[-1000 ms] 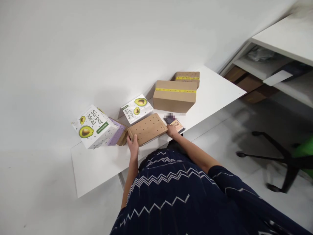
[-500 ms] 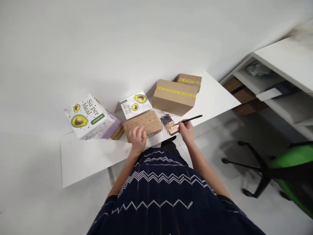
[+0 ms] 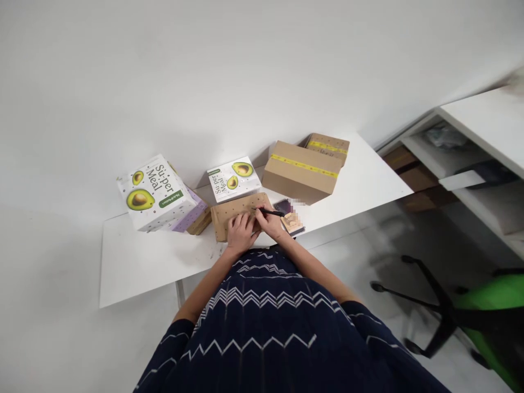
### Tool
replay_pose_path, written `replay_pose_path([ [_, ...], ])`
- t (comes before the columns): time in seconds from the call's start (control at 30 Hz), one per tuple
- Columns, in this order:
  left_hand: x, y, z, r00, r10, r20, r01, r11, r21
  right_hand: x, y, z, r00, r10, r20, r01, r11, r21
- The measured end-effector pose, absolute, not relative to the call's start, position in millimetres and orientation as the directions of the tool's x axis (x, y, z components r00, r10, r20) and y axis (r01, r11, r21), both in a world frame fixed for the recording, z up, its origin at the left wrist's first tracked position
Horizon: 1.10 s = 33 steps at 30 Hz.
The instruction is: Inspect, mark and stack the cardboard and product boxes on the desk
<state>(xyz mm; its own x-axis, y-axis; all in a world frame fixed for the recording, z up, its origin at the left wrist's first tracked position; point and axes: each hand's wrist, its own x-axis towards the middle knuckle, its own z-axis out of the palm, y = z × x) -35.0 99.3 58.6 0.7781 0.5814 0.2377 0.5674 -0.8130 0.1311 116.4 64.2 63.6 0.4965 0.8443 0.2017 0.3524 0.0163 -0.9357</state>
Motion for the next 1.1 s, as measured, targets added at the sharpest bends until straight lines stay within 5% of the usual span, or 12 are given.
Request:
replay_pose_path([
  [0.67,-34.3,100.3,55.0,0.771,0.604,0.203,0.565,-0.795,0.22,115.5,68.1,50.1,0.494,0.859,0.132,0.446,-0.119,-0.887],
  [1.1,-34.1,100.2,55.8,0.772,0.592,0.231,0.553,-0.805,0.214,115.6,68.7,55.9,0.506,0.852,0.138,0.368,-0.068,-0.927],
])
